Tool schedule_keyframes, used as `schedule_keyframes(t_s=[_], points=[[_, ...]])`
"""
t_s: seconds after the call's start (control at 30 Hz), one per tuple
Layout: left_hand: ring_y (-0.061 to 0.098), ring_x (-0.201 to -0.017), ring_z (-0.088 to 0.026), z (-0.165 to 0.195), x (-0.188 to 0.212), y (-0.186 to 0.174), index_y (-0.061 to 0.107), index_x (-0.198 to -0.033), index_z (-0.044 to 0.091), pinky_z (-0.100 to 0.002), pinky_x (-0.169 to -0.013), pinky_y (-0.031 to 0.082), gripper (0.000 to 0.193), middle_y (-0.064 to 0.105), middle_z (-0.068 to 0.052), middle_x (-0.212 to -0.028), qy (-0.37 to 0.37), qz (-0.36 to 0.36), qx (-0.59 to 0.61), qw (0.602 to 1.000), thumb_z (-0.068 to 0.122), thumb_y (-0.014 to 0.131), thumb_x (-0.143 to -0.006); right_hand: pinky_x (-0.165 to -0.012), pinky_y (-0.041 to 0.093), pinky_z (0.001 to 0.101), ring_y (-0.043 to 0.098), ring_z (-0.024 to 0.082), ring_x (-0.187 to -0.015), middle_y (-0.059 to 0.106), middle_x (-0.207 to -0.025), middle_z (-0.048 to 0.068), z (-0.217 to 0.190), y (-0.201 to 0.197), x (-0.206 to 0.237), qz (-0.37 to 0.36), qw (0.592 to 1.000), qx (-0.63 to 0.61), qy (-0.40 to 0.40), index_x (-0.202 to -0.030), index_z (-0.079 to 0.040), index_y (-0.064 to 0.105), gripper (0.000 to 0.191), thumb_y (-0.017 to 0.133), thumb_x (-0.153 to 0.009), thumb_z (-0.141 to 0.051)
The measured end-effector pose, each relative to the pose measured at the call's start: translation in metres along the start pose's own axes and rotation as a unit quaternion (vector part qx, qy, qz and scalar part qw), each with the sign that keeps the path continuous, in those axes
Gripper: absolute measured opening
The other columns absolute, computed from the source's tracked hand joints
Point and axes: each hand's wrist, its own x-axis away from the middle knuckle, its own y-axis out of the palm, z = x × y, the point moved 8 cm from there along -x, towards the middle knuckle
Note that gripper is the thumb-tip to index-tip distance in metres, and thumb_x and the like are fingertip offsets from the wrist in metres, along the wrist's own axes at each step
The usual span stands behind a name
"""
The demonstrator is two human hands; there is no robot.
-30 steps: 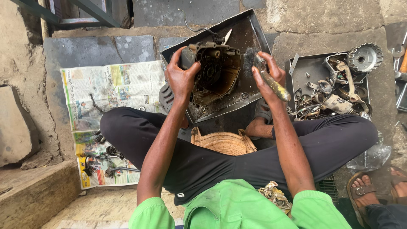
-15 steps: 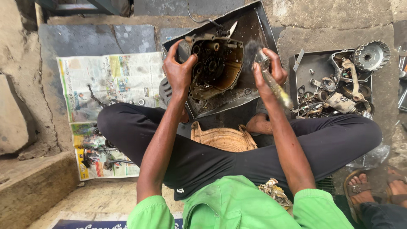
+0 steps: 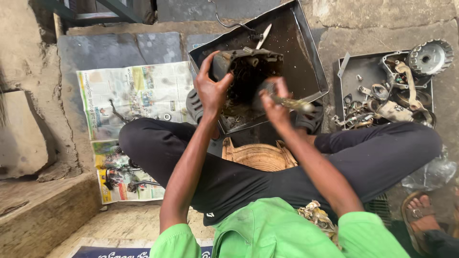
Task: The person scrubs a disassembled engine casing with a brush and solvent, then flips it over to clean the other side. The person continues scrubbing the interior and exterior surfaces of the casing.
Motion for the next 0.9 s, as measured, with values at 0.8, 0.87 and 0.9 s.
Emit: schedule_keyframes(t_s=[0.8, 0.87, 0.9], points=[[0.074, -0.105, -0.021, -0.001, 0.016, -0.001, 0.064, -0.133, 0.007, -0.036, -0.095, 0.059, 0.058, 0.076, -0.012, -0.117, -0.021, 0.017, -0.033, 0.999, 0.012, 0.073, -0.076, -0.061, 0.042, 0.0328, 0.053, 0.017, -0.071, 0.056, -0.078, 0.006, -0.013, 0.036, 0.005, -0.06, 0.991, -0.034, 0.113, -0.109, -0.004, 0.061, 0.028, 0.062, -0.081, -0.012], [0.074, -0.108, -0.022, -0.001, 0.013, 0.003, 0.063, -0.135, 0.007, -0.038, -0.098, 0.06, 0.059, 0.075, -0.012, -0.12, -0.001, 0.01, -0.018, 1.0, 0.012, 0.072, -0.076, -0.06, 0.044, 0.0342, 0.056, 0.017, -0.069, 0.058, -0.076, 0.006, -0.004, 0.03, 0.005, -0.028, 0.992, -0.012, 0.12, -0.107, -0.003, 0.062, 0.028, 0.06, -0.081, -0.012], [0.074, -0.11, -0.023, 0.001, 0.012, 0.004, 0.063, -0.135, 0.007, -0.039, -0.1, 0.06, 0.06, 0.075, -0.013, -0.122, 0.014, 0.008, -0.022, 1.0, 0.012, 0.073, -0.076, -0.065, 0.048, 0.0338, 0.06, 0.017, -0.074, 0.062, -0.081, 0.006, -0.008, 0.023, 0.003, 0.004, 0.998, -0.014, 0.067, -0.105, -0.003, 0.062, 0.025, 0.06, -0.082, -0.011]])
